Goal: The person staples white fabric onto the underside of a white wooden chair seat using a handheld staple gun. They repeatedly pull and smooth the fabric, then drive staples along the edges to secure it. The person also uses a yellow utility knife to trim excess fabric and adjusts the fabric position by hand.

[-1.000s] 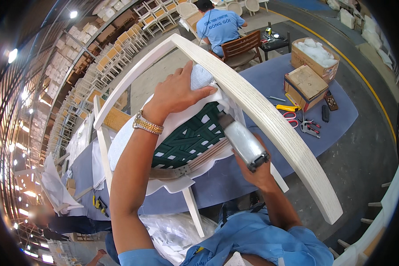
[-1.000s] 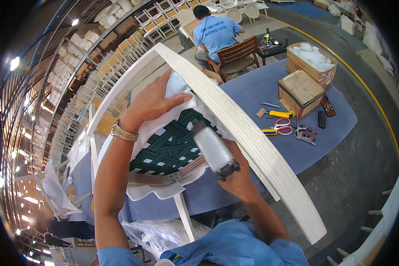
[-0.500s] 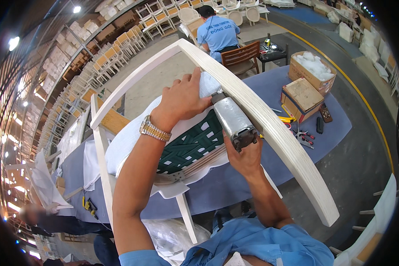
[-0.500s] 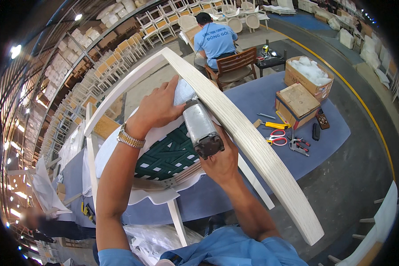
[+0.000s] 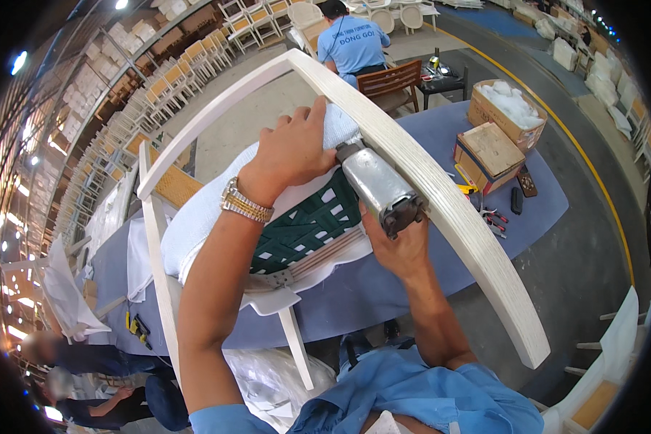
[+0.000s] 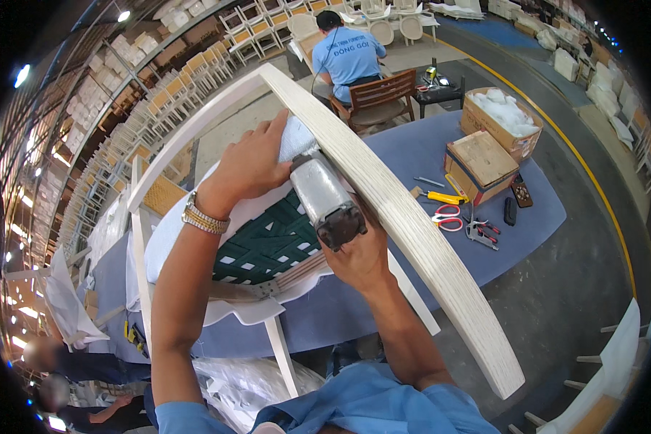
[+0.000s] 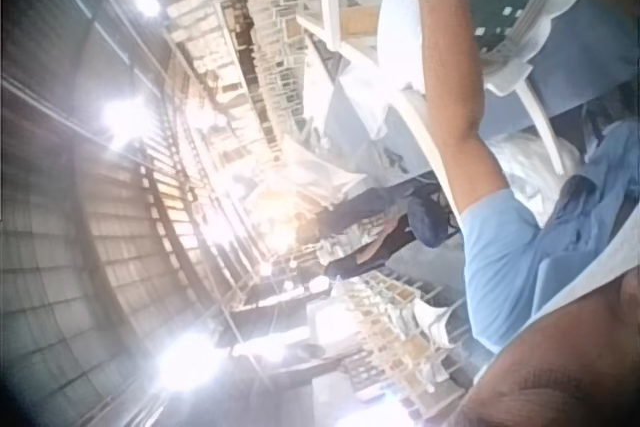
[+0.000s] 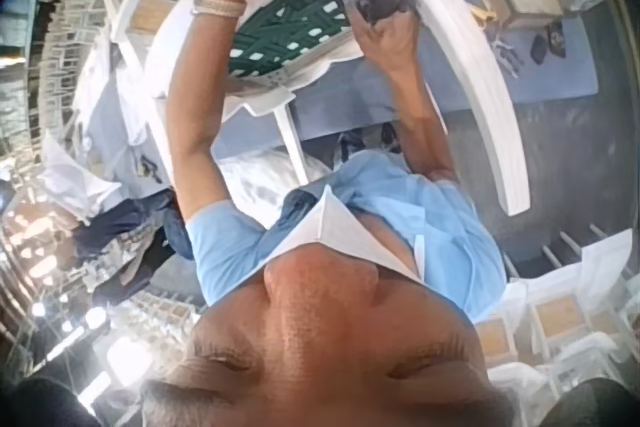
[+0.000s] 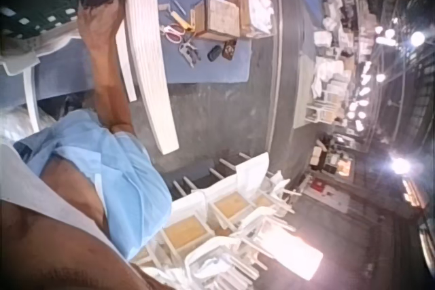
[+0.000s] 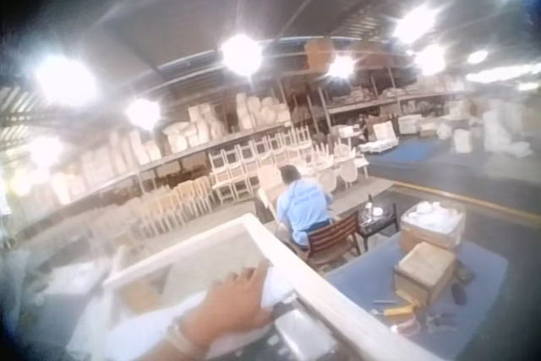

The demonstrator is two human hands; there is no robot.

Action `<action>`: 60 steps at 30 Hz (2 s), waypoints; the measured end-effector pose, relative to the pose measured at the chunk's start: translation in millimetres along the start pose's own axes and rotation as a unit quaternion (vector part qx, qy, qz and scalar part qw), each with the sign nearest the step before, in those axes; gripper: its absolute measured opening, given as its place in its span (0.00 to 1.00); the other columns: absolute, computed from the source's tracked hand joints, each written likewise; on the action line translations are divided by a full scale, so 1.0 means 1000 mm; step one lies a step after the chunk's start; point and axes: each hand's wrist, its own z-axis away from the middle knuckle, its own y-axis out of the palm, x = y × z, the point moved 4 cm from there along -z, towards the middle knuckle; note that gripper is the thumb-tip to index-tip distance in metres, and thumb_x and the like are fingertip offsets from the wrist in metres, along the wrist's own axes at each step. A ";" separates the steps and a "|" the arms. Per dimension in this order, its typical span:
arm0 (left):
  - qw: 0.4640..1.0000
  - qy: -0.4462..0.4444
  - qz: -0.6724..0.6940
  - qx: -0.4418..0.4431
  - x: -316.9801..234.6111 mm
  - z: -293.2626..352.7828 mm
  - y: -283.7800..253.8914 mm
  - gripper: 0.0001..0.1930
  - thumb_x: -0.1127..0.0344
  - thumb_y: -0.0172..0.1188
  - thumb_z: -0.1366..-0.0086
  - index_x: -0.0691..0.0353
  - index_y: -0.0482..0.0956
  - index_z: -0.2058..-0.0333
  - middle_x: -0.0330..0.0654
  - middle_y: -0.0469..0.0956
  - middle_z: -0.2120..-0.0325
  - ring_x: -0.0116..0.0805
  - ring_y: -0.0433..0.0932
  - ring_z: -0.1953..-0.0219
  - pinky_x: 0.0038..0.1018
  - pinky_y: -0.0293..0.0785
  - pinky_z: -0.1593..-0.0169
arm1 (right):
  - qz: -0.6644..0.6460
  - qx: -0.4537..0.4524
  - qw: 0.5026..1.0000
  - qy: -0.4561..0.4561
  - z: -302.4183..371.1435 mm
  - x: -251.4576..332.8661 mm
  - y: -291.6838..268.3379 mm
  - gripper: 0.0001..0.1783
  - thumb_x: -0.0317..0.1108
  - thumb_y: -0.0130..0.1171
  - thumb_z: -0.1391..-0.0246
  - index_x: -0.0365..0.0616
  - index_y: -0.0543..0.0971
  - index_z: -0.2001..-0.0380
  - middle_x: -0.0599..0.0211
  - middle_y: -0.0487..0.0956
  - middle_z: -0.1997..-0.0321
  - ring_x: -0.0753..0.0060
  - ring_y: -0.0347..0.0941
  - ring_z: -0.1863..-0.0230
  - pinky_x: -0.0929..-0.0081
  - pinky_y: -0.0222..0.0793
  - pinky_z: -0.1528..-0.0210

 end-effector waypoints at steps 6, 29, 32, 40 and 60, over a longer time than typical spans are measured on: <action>1.000 0.012 0.002 0.006 -0.003 -0.002 0.000 0.46 0.57 0.68 0.43 0.63 0.53 0.31 0.58 0.70 0.41 0.62 0.73 0.42 0.59 0.71 0.45 | 0.049 -0.030 0.998 -0.023 -0.003 -0.002 0.000 0.29 0.25 0.68 0.54 0.37 0.74 0.46 0.49 0.81 0.52 0.46 0.78 0.49 0.58 0.73 0.45; 0.921 -0.044 0.355 0.155 0.130 -0.059 0.012 0.40 0.30 0.37 0.27 0.59 0.69 0.34 0.51 0.67 0.34 0.43 0.65 0.32 0.35 0.58 0.29 | 0.083 -0.153 0.983 -0.067 0.002 0.011 0.017 0.10 0.24 0.66 0.48 0.35 0.83 0.61 0.54 0.85 0.65 0.51 0.84 0.65 0.63 0.78 0.60; 0.904 -0.032 0.343 0.254 0.094 -0.075 0.051 0.38 0.35 0.38 0.25 0.64 0.68 0.34 0.51 0.71 0.37 0.39 0.66 0.33 0.30 0.57 0.29 | 0.077 -0.121 0.988 -0.056 0.005 0.001 0.016 0.22 0.23 0.68 0.57 0.37 0.80 0.54 0.51 0.82 0.55 0.48 0.81 0.55 0.60 0.76 0.50; 0.930 0.092 0.304 0.186 0.055 -0.049 0.013 0.43 0.34 0.47 0.29 0.67 0.62 0.32 0.55 0.69 0.36 0.44 0.69 0.35 0.32 0.59 0.31 | 0.106 -0.128 0.984 -0.063 0.003 -0.002 0.012 0.31 0.23 0.69 0.58 0.35 0.75 0.46 0.51 0.79 0.48 0.46 0.78 0.47 0.60 0.75 0.44; 0.986 0.133 0.100 0.024 0.025 -0.001 -0.002 0.51 0.46 0.63 0.42 0.66 0.49 0.28 0.70 0.67 0.40 0.64 0.72 0.41 0.43 0.69 0.38 | 0.015 -0.062 0.998 -0.008 0.005 0.009 0.011 0.35 0.26 0.70 0.56 0.40 0.73 0.41 0.46 0.81 0.50 0.44 0.80 0.50 0.63 0.75 0.47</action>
